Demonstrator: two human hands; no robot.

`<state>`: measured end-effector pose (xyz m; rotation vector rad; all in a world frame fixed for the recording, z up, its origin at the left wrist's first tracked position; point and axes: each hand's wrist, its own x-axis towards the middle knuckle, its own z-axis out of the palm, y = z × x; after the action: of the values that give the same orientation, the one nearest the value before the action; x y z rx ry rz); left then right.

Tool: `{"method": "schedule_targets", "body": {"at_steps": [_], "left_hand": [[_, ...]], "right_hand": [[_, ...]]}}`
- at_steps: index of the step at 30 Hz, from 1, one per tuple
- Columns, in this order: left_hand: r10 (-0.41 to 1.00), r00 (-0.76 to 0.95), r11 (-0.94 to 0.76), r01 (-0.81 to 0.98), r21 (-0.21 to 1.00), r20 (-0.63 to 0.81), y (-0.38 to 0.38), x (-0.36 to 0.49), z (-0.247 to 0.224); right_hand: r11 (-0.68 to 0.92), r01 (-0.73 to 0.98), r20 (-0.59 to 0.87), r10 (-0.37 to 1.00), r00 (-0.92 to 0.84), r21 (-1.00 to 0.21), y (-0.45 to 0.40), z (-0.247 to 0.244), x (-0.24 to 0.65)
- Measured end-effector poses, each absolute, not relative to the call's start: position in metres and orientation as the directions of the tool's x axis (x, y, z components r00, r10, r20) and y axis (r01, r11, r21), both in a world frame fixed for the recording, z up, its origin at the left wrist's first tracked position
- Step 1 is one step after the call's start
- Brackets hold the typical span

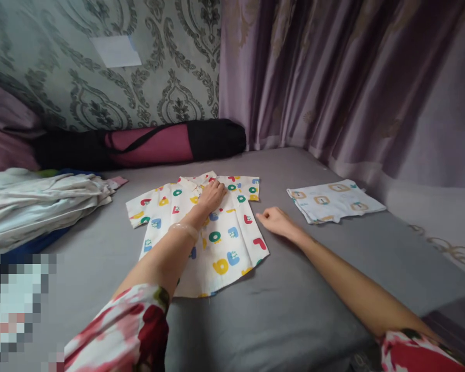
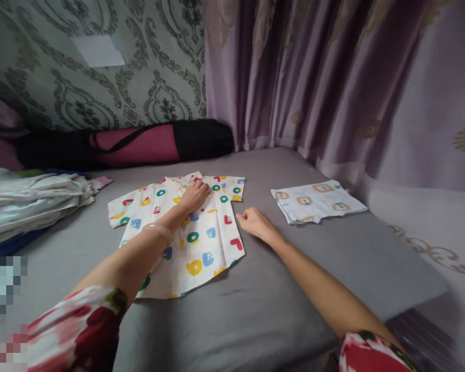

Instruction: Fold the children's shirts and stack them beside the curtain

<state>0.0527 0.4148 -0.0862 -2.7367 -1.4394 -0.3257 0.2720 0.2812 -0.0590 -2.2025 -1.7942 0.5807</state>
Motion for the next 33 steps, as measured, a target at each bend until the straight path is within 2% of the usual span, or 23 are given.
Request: {"method": "schedule_targets", "body": {"at_steps": [4,8,17,20,22,24,26,29,31,33], "left_hand": [[0.841,0.530,-0.536,0.843,0.043,0.105,0.398,0.056,-0.075],[0.850,0.527,-0.525,0.840,0.135,0.028,0.368,0.054,-0.069],[0.723,0.688,-0.674,0.681,0.286,0.066,0.294,0.053,-0.072],[0.734,0.679,-0.660,0.699,0.275,0.034,0.277,0.052,-0.077],[0.752,0.658,-0.644,0.727,0.238,0.027,0.270,0.052,-0.080],[0.770,0.637,-0.629,0.752,0.195,0.028,0.267,0.053,-0.083],[0.785,0.619,-0.615,0.771,0.166,0.030,0.265,0.057,-0.085],[0.820,0.572,-0.565,0.804,0.185,0.019,0.257,0.067,-0.089],[0.842,0.540,-0.527,0.814,0.243,0.015,0.246,0.073,-0.091],[0.839,0.543,-0.526,0.787,0.322,0.044,0.229,0.076,-0.087]], "right_hand": [[-0.205,0.890,-0.230,0.966,0.117,-0.407,0.237,-0.044,0.257],[-0.169,0.899,-0.261,0.963,0.064,-0.404,0.224,-0.039,0.252],[-0.061,0.880,-0.250,0.966,-0.067,-0.471,0.233,-0.062,0.269],[-0.063,0.883,-0.235,0.970,-0.055,-0.465,0.231,-0.054,0.275],[-0.059,0.918,-0.236,0.971,-0.039,-0.393,0.228,-0.044,0.275],[-0.054,0.959,-0.182,0.983,0.002,-0.279,0.226,-0.036,0.268],[0.003,0.974,-0.042,0.999,-0.012,-0.226,0.229,-0.033,0.256],[0.234,0.914,0.140,0.970,-0.198,-0.330,0.245,-0.042,0.233],[0.324,0.854,0.153,0.946,-0.286,-0.407,0.260,-0.056,0.219],[0.301,0.854,0.092,0.953,-0.290,-0.424,0.271,-0.072,0.210]]}}
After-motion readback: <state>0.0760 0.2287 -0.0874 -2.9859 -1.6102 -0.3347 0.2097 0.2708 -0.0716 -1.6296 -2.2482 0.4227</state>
